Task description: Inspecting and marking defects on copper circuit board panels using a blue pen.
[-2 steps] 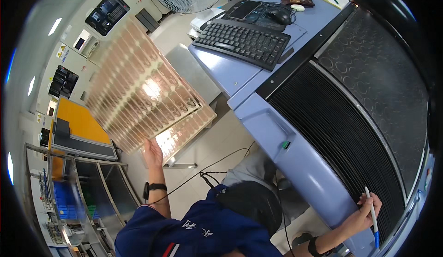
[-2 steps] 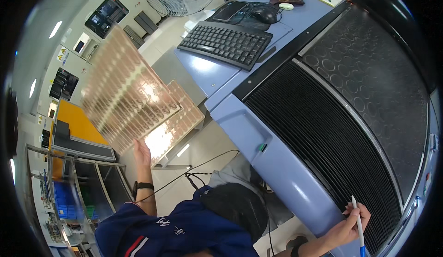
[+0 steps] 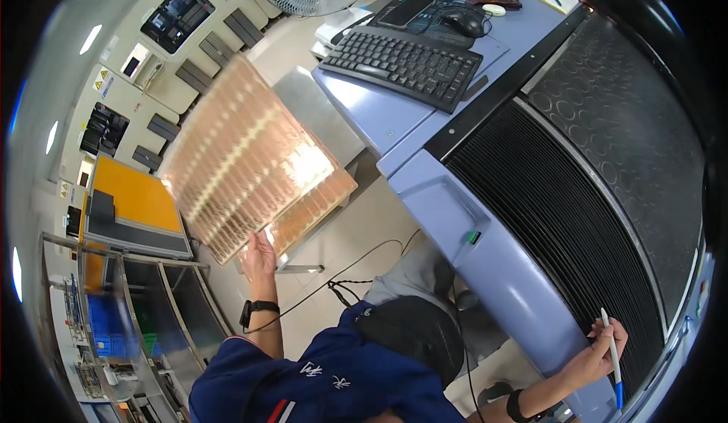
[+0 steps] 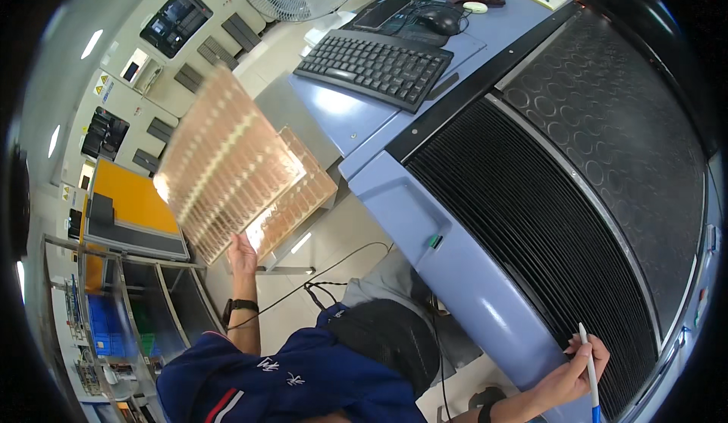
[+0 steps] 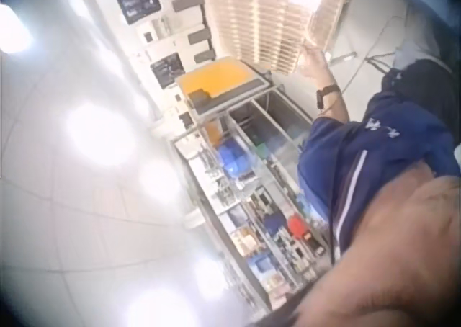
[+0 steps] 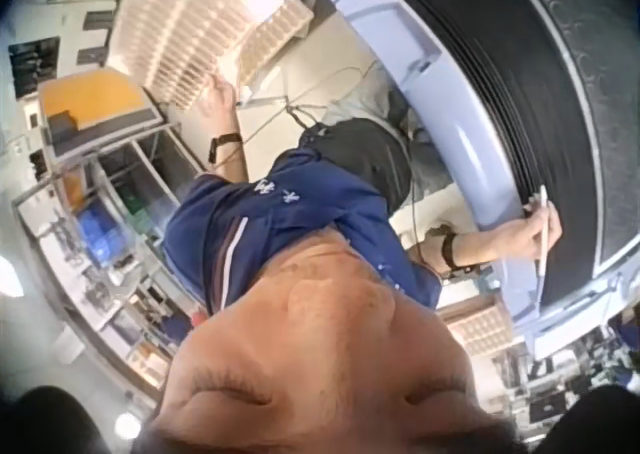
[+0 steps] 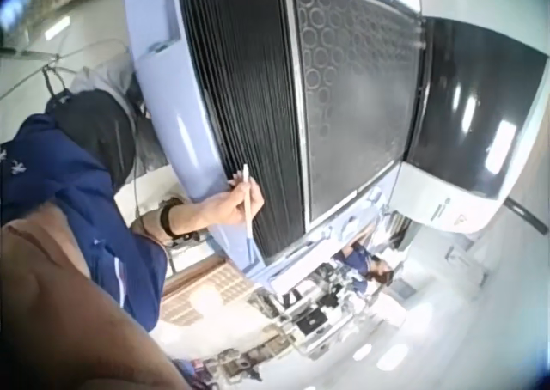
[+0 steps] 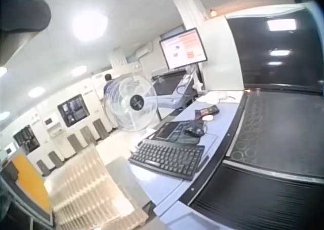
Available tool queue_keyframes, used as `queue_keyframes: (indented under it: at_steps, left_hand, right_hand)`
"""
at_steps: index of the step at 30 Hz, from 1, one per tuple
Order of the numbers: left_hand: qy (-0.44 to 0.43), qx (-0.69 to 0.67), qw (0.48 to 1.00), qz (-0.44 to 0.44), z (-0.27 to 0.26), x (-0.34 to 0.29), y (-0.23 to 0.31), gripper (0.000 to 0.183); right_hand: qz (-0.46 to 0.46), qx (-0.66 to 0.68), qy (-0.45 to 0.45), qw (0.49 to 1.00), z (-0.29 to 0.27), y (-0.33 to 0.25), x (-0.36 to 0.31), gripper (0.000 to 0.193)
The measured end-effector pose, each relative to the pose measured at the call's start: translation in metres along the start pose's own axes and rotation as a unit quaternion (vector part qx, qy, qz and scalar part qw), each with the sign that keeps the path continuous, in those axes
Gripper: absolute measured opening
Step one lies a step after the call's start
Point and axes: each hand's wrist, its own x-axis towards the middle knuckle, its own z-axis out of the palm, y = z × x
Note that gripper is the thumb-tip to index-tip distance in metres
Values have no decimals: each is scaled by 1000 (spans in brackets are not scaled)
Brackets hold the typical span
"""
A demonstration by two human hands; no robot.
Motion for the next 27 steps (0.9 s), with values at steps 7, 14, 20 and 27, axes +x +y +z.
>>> queue_keyframes:
  at_steps: [7, 14, 20, 27]
  left_hand:
    - [176, 45, 978, -105, -88, 32, -80, 31]
    - [155, 62, 979, -114, -80, 23, -76, 33]
    - [217, 367, 886, -184, -35, -16, -66, 50]
    - [176, 329, 914, -158, -64, -13, -77, 52]
  right_hand:
    - [-16, -30, -8, 999, 3, -5, 0, 22]
    - [-31, -47, 3, 998, 4, -8, 2, 20]
    - [-32, -52, -3, 998, -4, -1, 1, 22]
    - [-38, -64, -6, 997, 2, -7, -2, 22]
